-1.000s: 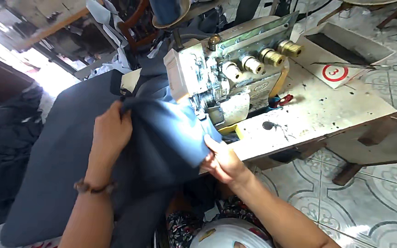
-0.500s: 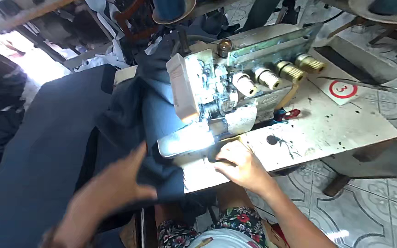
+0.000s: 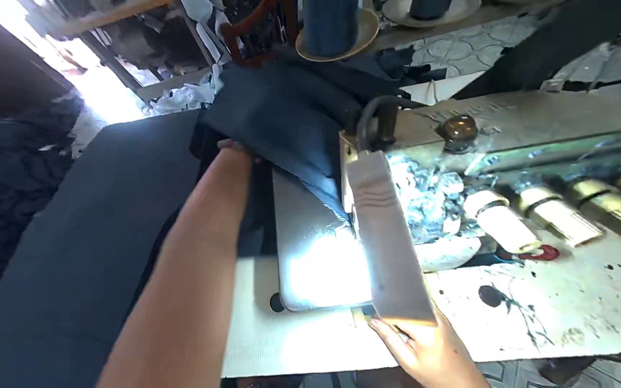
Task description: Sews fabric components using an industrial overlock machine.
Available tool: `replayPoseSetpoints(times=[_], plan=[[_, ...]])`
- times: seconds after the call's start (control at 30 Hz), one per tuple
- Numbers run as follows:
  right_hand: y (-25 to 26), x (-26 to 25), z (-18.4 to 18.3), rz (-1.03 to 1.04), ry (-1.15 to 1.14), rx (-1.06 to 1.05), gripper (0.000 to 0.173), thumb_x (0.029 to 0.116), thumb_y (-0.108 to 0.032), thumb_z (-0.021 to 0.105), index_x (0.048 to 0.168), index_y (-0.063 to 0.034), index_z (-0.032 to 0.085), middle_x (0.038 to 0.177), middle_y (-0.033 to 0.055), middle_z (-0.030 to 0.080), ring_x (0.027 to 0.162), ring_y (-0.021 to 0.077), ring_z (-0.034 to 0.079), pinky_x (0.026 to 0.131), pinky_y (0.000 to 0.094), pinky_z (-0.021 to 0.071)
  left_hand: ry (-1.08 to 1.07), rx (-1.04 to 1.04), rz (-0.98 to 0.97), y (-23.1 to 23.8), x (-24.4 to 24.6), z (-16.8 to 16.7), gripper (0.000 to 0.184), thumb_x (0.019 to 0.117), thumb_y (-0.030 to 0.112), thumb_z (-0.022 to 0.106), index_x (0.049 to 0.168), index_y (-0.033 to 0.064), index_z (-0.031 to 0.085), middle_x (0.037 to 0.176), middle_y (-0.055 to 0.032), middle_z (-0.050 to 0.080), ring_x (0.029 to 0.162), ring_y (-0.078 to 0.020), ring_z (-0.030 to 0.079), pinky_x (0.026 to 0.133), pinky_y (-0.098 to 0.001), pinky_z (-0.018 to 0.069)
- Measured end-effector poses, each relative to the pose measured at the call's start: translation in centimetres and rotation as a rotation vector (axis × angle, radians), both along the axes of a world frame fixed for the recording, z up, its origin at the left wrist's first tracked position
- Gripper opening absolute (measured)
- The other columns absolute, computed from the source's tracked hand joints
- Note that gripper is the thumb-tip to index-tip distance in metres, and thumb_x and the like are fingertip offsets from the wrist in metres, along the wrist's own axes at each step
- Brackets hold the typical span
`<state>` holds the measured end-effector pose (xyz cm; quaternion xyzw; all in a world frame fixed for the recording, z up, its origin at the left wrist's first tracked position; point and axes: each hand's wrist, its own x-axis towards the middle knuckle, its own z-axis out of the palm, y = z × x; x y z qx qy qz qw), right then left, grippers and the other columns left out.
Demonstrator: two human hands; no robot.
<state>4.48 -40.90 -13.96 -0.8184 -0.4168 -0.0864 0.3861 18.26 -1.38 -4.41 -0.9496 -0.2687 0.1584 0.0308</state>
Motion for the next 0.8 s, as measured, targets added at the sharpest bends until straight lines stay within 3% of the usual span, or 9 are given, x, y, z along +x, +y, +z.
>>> replayPoseSetpoints(times=[0.07,0.13,0.2,0.3,0.37,0.43,0.6,0.7,0.8], plan=[[-0.1,0.1,-0.1,0.003,0.034,0.049,0.033,0.1004,-0.038,0.057,0.080,-0.0157,0.070,0.086,0.0021,0.068,0.089,0.0134,0.064,0.081,0.0263,0.0518,-0.059,-0.034,-0.106,-1.5,2.1,-0.8,0.047,0.1066,0.012,0.049,0.149,-0.0075,0.043,0.159,-0.0260,0.038,0.150,-0.0435,0.030,0.121,-0.0591,0.0243],[-0.3,0.1,-0.4,-0.001,0.072,0.096,0.031,0.1002,-0.037,0.058,0.082,-0.0151,0.071,0.089,0.0019,0.069,0.093,0.0115,0.064,0.084,0.0243,0.0520,-0.442,-0.255,-0.143,-3.3,2.4,-1.3,0.047,0.1039,0.004,0.051,0.147,-0.0121,0.042,0.158,-0.0281,0.039,0.152,-0.0394,0.028,0.125,-0.0445,0.0187],[-0.3,0.0,-0.6,0.000,0.078,0.136,0.030,0.0998,-0.035,0.058,0.084,-0.0140,0.073,0.091,0.0018,0.070,0.095,0.0099,0.065,0.086,0.0216,0.0516,-0.601,-0.351,-0.132,-4.8,0.4,-0.9,0.052,0.1023,0.010,0.058,0.147,-0.0117,0.042,0.157,-0.0300,0.038,0.151,-0.0400,0.028,0.125,-0.0440,0.0187],[-0.2,0.0,-0.6,0.015,0.094,0.185,0.029,0.0991,-0.032,0.059,0.085,-0.0113,0.073,0.093,0.0033,0.070,0.099,0.0089,0.064,0.090,0.0194,0.0501,-0.401,-0.387,-0.291,-3.8,-5.8,0.7,0.044,0.0971,0.016,0.067,0.134,-0.0067,0.058,0.140,-0.0336,0.052,0.132,-0.0495,0.050,0.109,-0.0649,0.0400],[-0.2,0.1,-0.6,0.032,0.106,0.200,0.029,0.0988,-0.032,0.059,0.086,-0.0094,0.073,0.094,0.0052,0.070,0.101,0.0101,0.064,0.091,0.0204,0.0503,-0.409,-0.408,-0.415,-1.9,-11.5,1.3,0.026,0.1004,0.018,0.064,0.119,0.0009,0.071,0.114,-0.0219,0.070,0.107,-0.0373,0.068,0.095,-0.0590,0.0522],[-0.2,0.1,-0.6,0.051,0.122,0.205,0.030,0.0987,-0.031,0.059,0.086,-0.0082,0.074,0.095,0.0064,0.071,0.102,0.0109,0.065,0.092,0.0218,0.0505,-0.503,-0.345,-0.337,0.0,-18.4,2.6,0.025,0.1052,0.018,0.057,0.118,0.0016,0.071,0.105,-0.0177,0.073,0.096,-0.0328,0.072,0.089,-0.0566,0.0556],[-0.1,-0.2,-0.3,0.053,0.101,0.193,0.030,0.0972,-0.025,0.058,0.087,-0.0016,0.074,0.095,0.0124,0.071,0.098,0.0127,0.066,0.090,0.0212,0.0504,-0.638,-0.154,0.129,4.0,-31.6,2.5,0.036,0.1042,0.017,0.060,0.130,-0.0073,0.057,0.126,-0.0325,0.061,0.115,-0.0502,0.061,0.098,-0.0663,0.0475],[-0.1,-0.3,0.0,0.036,0.065,0.155,0.032,0.0976,-0.024,0.056,0.087,0.0010,0.074,0.095,0.0157,0.072,0.098,0.0164,0.067,0.091,0.0243,0.0505,-0.707,-0.126,0.188,4.1,-33.4,0.1,0.040,0.1015,0.022,0.066,0.128,-0.0069,0.061,0.129,-0.0330,0.058,0.121,-0.0514,0.056,0.102,-0.0660,0.0440],[-0.2,-0.5,0.1,0.029,0.038,0.132,0.031,0.0969,-0.022,0.057,0.087,0.0028,0.073,0.095,0.0175,0.072,0.097,0.0176,0.067,0.090,0.0254,0.0511,-0.743,-0.067,0.170,4.8,-32.5,-0.8,0.027,0.1034,0.016,0.060,0.116,-0.0082,0.067,0.117,-0.0307,0.064,0.112,-0.0478,0.063,0.099,-0.0622,0.0476]])
